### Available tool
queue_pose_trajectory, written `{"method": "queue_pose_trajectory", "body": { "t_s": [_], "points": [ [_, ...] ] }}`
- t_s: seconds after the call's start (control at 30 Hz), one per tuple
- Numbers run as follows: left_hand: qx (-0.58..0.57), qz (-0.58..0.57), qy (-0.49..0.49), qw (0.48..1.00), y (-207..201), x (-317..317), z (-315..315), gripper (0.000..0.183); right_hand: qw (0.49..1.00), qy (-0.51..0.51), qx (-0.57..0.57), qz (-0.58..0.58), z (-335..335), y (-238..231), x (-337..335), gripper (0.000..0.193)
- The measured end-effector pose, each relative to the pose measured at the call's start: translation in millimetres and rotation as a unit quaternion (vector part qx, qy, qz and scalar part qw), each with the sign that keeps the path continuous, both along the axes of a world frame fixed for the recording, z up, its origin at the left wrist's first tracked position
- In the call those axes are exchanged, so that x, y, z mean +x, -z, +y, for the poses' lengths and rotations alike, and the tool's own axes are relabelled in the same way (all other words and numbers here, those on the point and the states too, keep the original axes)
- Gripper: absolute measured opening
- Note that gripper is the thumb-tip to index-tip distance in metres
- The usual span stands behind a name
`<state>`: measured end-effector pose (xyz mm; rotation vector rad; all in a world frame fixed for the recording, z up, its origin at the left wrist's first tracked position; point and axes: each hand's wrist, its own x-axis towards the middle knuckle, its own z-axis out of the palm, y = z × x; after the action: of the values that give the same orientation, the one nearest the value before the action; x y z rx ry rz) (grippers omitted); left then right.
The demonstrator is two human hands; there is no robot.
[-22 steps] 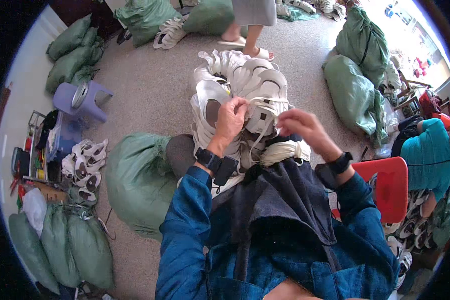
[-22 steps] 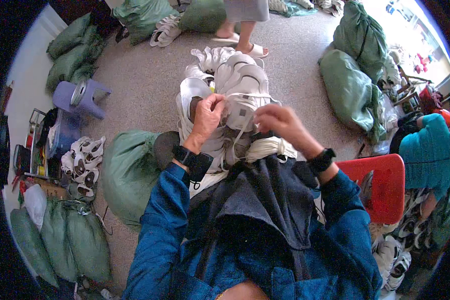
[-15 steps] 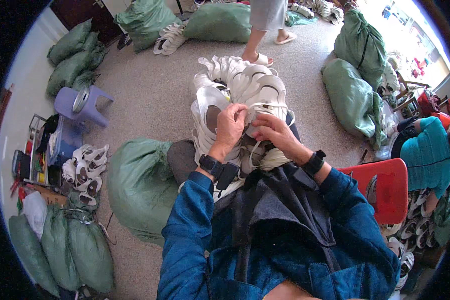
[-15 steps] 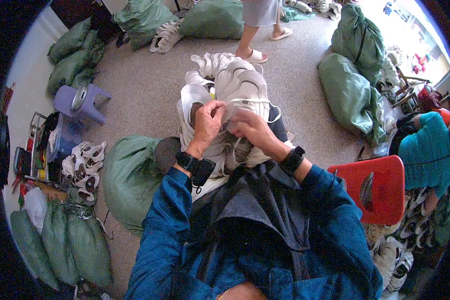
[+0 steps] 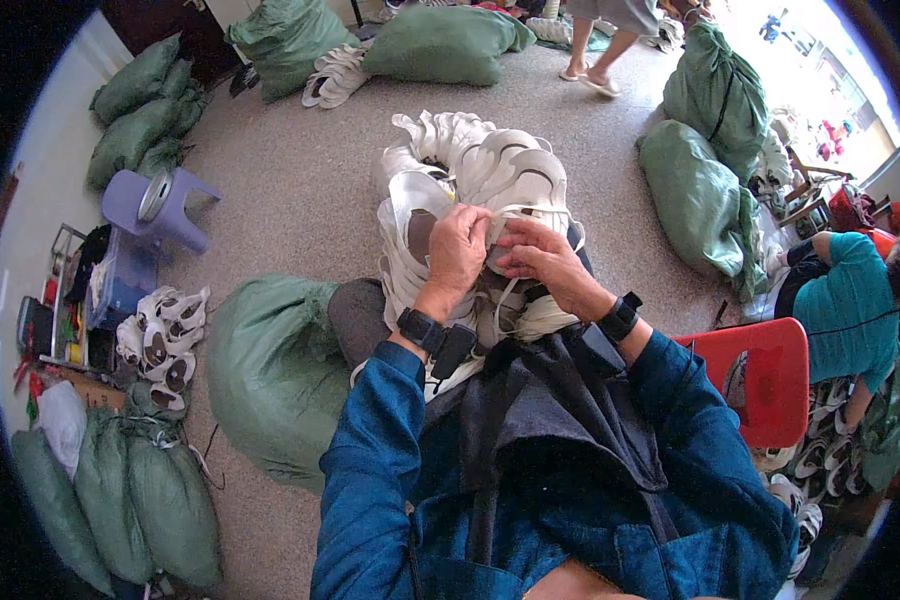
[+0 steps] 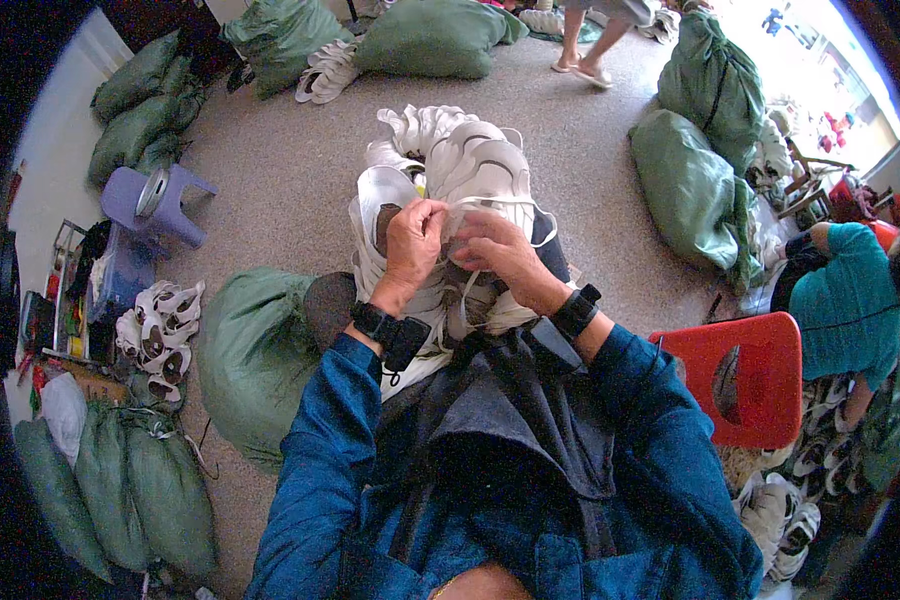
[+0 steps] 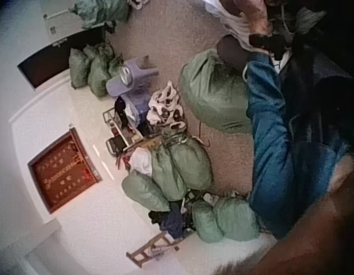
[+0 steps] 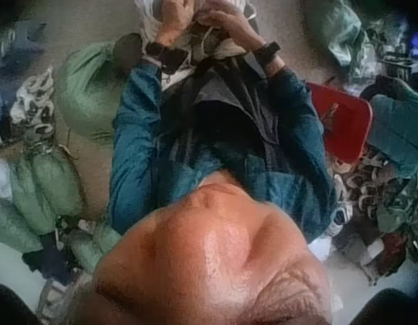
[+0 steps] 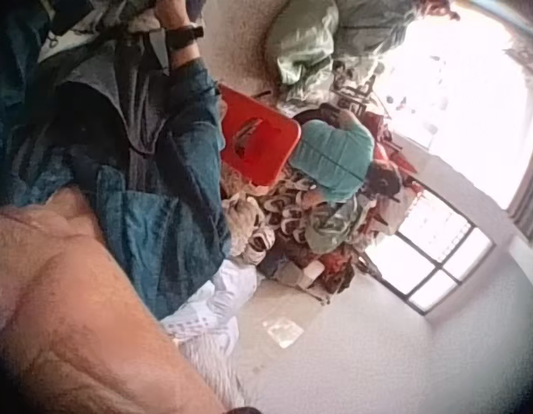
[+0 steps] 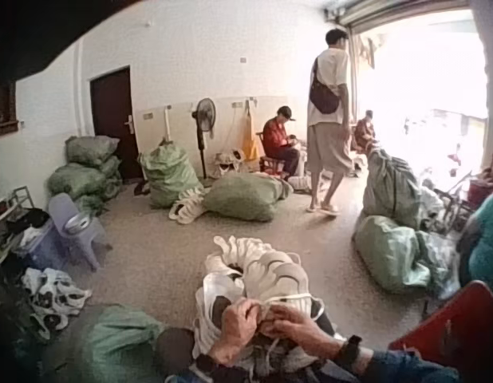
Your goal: Lacing white sneakers in a shoe manufacturing facility.
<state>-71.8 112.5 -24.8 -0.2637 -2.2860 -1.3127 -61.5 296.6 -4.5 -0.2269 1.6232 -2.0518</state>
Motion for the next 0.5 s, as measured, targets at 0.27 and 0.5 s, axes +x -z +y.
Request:
{"method": "queue_pose_trajectory", "body": {
  "t_s": [0.27, 0.5],
  "points": [
    [-0.088, 0.029, -0.021, 0.995, 0.9, -2.5, 5.7, 0.010, 0.999, 0.005, -0.047, -0.012, 2.2, 7.7, -3.0, 0.047],
    [-0.238, 0.096, -0.040, 0.966, 14.6, 23.8, 19.3, 0.038, 0.997, 0.039, -0.008, 0.060, -5.6, 16.4, -3.8, 0.037]
  ]
}}
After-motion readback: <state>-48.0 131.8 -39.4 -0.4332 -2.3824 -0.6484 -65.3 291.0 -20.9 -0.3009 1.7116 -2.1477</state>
